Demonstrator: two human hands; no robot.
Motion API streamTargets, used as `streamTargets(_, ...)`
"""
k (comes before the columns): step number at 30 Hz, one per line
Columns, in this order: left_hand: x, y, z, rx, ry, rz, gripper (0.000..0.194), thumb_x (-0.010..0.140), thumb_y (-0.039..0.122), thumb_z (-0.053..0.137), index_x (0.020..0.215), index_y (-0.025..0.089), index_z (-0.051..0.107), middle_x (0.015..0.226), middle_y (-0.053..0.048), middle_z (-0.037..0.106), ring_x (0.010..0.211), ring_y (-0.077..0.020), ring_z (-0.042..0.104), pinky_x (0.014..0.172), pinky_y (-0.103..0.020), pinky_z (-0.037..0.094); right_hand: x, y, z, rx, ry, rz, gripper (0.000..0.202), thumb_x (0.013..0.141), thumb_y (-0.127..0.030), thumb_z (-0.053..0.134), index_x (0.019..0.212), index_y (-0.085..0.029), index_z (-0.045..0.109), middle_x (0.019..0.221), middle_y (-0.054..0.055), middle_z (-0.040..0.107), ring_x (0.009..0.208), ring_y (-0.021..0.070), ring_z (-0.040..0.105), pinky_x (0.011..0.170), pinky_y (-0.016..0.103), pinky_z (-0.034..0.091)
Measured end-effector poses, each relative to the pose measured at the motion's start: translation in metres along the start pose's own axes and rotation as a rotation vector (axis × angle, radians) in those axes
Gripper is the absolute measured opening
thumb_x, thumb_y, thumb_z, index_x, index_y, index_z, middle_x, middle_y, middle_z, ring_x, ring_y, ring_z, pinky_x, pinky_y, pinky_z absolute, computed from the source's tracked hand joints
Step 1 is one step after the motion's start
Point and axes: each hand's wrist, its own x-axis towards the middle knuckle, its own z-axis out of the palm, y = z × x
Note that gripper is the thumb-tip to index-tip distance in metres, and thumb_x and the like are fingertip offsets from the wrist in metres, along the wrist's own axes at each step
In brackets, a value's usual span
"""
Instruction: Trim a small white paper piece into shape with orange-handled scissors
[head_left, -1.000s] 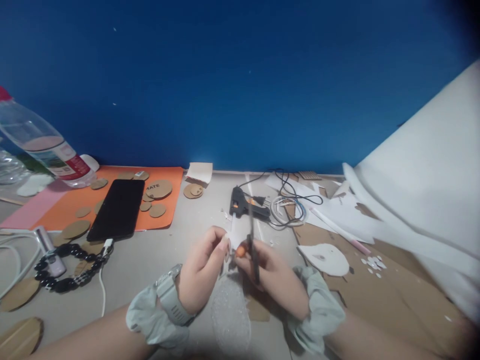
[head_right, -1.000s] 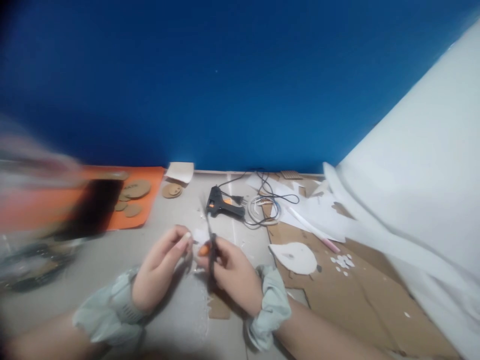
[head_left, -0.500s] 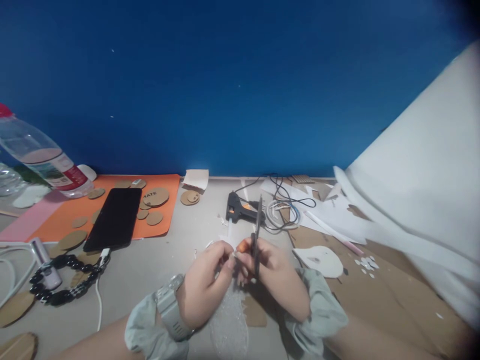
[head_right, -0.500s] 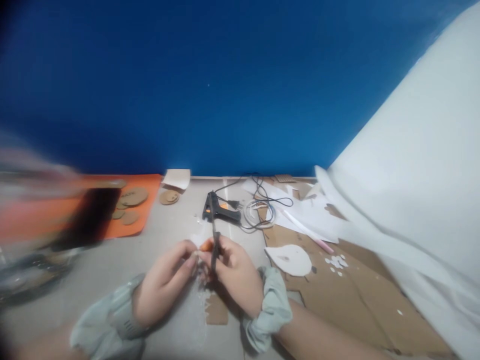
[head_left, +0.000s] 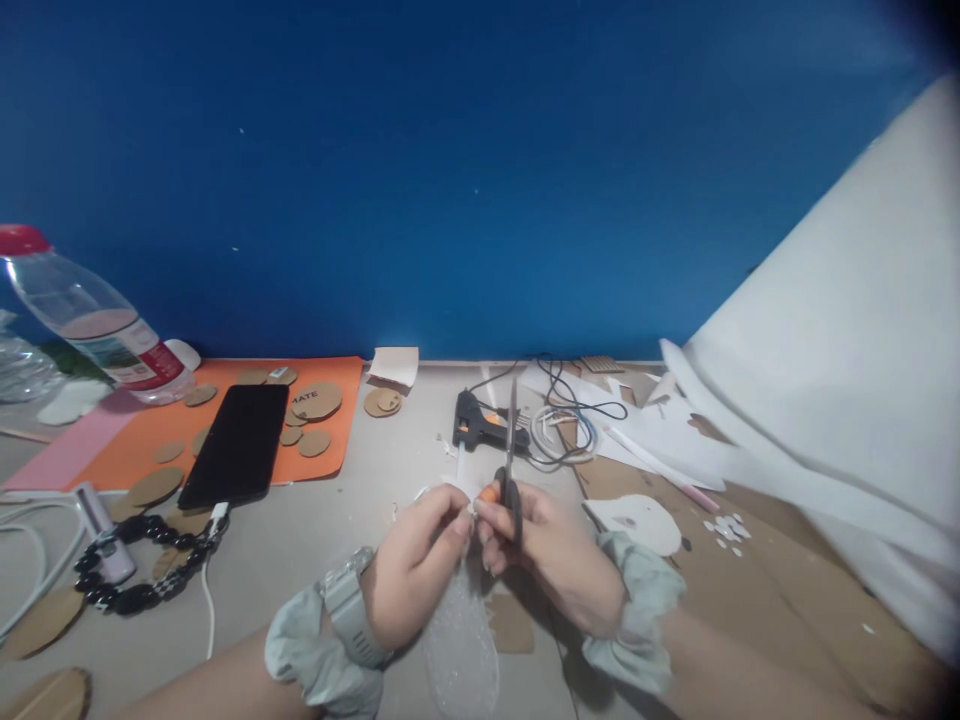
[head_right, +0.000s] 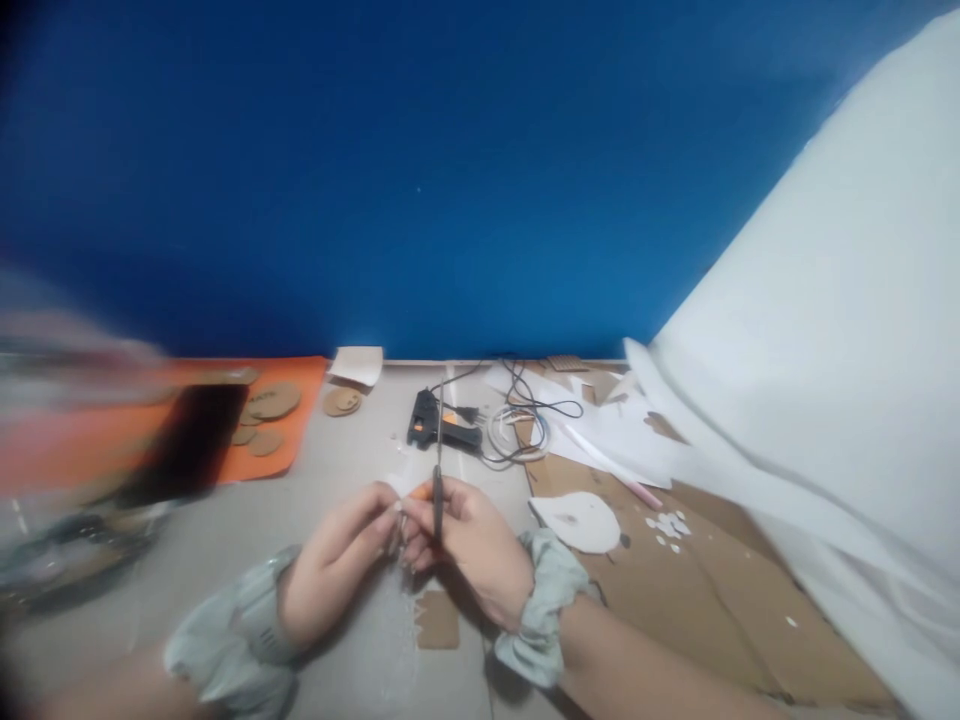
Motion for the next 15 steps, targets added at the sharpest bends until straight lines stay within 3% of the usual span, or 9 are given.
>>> streamTargets(5, 0.001, -0.001, 0.001, -0.073, 0.149, 0.010, 0.033, 0.097, 0.035, 0.030, 0.078, 0.018, 0.051, 0.069, 0.000, 0.048, 0.067, -0.0157, 0.046, 0.066, -0.028, 0.037, -0.007, -0.024, -0.003, -0.110, 0.029, -0.069, 0.036, 0.068, -0.038, 0.077, 0.080, -0.017, 0.052, 0.058, -0.005, 0.057, 0.044, 0.0072, 0.053, 0.045, 0.019, 0.043)
streamTargets(7, 0.002, 0.001, 0.001, -0.063, 0.146, 0.014, 0.034, 0.097, 0.036, 0.031, 0.076, 0.018, 0.052, 0.067, 0.000, 0.046, 0.066, -0.0157, 0.045, 0.065, -0.027, 0.037, -0.014, -0.041, -0.013, -0.209, 0.018, -0.114, 0.036, 0.067, -0.040, 0.077, 0.081, -0.017, 0.053, 0.058, -0.005, 0.056, 0.047, 0.0102, 0.055, 0.046, 0.023, 0.044)
streamTargets(12, 0.001, 0.002, 0.000, -0.035, 0.119, 0.023, 0.033, 0.097, 0.036, 0.031, 0.075, 0.019, 0.050, 0.066, 0.001, 0.044, 0.064, -0.0151, 0.044, 0.064, -0.027, 0.036, -0.039, -0.093, -0.073, -0.623, 0.247, -0.256, 0.030, 0.071, -0.040, 0.072, 0.083, -0.017, 0.056, 0.060, -0.001, 0.057, 0.053, 0.0133, 0.055, 0.053, 0.028, 0.045)
streamTargets(13, 0.001, 0.002, 0.000, -0.029, 0.121, 0.021, 0.033, 0.097, 0.036, 0.032, 0.075, 0.019, 0.050, 0.066, 0.001, 0.044, 0.064, -0.0150, 0.044, 0.064, -0.027, 0.036, -0.044, -0.101, -0.089, -0.695, 0.313, -0.261, 0.027, 0.073, -0.039, 0.069, 0.081, -0.017, 0.055, 0.059, -0.002, 0.056, 0.051, 0.0124, 0.053, 0.051, 0.026, 0.044)
streamTargets(15, 0.001, 0.001, 0.000, -0.029, 0.112, 0.012, 0.033, 0.097, 0.036, 0.033, 0.074, 0.019, 0.050, 0.066, 0.001, 0.043, 0.065, -0.0150, 0.044, 0.064, -0.026, 0.036, -0.055, -0.111, -0.121, -0.853, 0.326, -0.174, 0.020, 0.077, -0.036, 0.063, 0.074, -0.018, 0.054, 0.059, -0.002, 0.056, 0.050, 0.0121, 0.052, 0.048, 0.025, 0.041)
